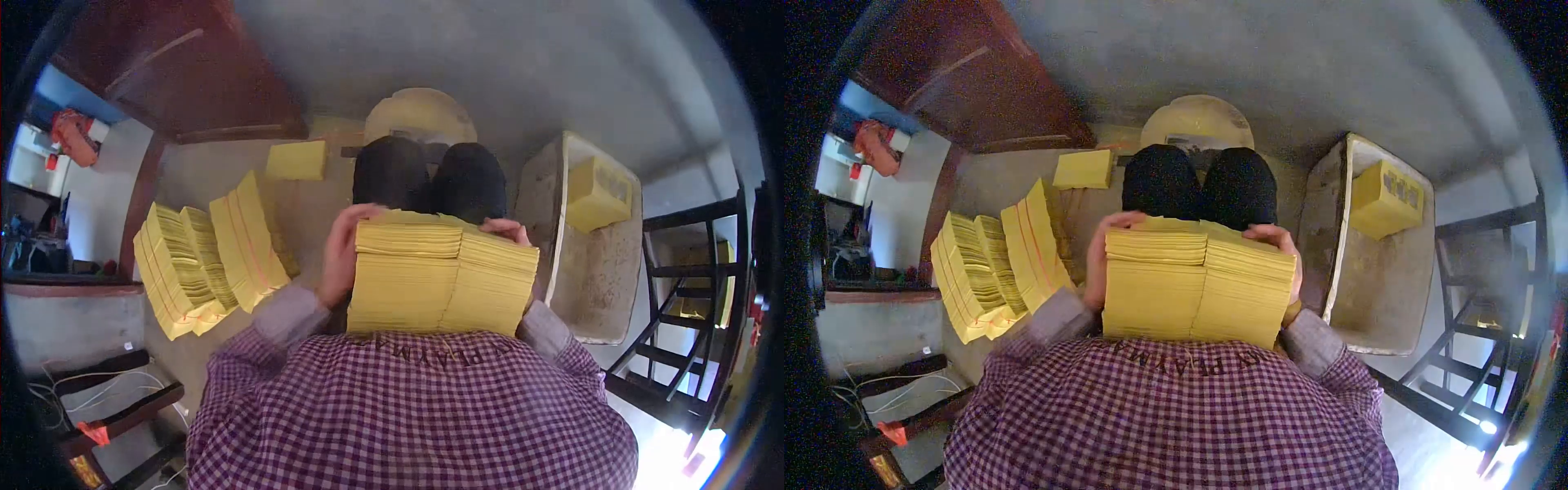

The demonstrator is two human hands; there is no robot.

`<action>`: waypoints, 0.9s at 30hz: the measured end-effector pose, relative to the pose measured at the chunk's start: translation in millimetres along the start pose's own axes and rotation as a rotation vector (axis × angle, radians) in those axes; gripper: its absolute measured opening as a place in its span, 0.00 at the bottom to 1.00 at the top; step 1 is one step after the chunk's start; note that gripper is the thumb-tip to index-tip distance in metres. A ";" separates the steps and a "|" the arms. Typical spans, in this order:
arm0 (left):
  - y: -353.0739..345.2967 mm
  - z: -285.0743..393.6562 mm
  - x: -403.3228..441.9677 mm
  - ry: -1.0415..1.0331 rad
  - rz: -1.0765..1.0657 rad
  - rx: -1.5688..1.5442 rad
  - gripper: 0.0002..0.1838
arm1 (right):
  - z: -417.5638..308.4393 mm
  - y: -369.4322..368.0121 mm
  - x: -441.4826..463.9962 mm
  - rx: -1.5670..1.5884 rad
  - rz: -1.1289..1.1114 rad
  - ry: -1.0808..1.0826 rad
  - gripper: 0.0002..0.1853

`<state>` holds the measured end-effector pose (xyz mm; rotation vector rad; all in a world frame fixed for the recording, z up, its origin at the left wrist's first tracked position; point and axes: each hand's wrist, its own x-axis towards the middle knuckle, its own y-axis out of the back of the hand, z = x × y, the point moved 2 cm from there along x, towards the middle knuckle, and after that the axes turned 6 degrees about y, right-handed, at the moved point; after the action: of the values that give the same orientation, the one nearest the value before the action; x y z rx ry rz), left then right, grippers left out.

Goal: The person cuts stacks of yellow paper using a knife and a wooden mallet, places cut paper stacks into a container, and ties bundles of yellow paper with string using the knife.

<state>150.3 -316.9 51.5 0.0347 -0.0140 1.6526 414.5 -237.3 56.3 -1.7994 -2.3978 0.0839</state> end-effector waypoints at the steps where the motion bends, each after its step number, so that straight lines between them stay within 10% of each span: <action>1: 5.8 2.7 -13.5 0.015 0.083 0.141 0.17 | -2.3 8.3 4.6 0.000 0.003 0.002 0.25; 3: 12.5 -2.5 -38.0 0.033 0.171 0.289 0.18 | -19.9 24.5 23.2 -0.211 0.000 0.189 0.23; 9: 2.2 -62.9 -82.5 0.509 0.223 -0.633 0.26 | -94.0 -10.9 113.8 -0.262 -0.447 0.016 0.29; 16: -7.2 12.4 -32.6 -0.055 -0.058 0.069 0.41 | -105.1 -95.0 78.8 -0.967 -1.386 -0.030 0.40; 20: -8.7 27.8 -1.8 -0.053 -0.046 -0.004 0.46 | -114.0 -68.1 80.5 -0.790 -1.267 -0.130 0.37; 27: -40.5 110.6 157.0 -0.317 -0.066 0.425 0.35 | -56.2 1.2 75.8 0.339 -0.243 -0.264 0.25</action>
<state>179.5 -160.5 166.4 0.6137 0.0964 1.5448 403.2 -166.6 117.8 -1.4113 -2.5598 0.6945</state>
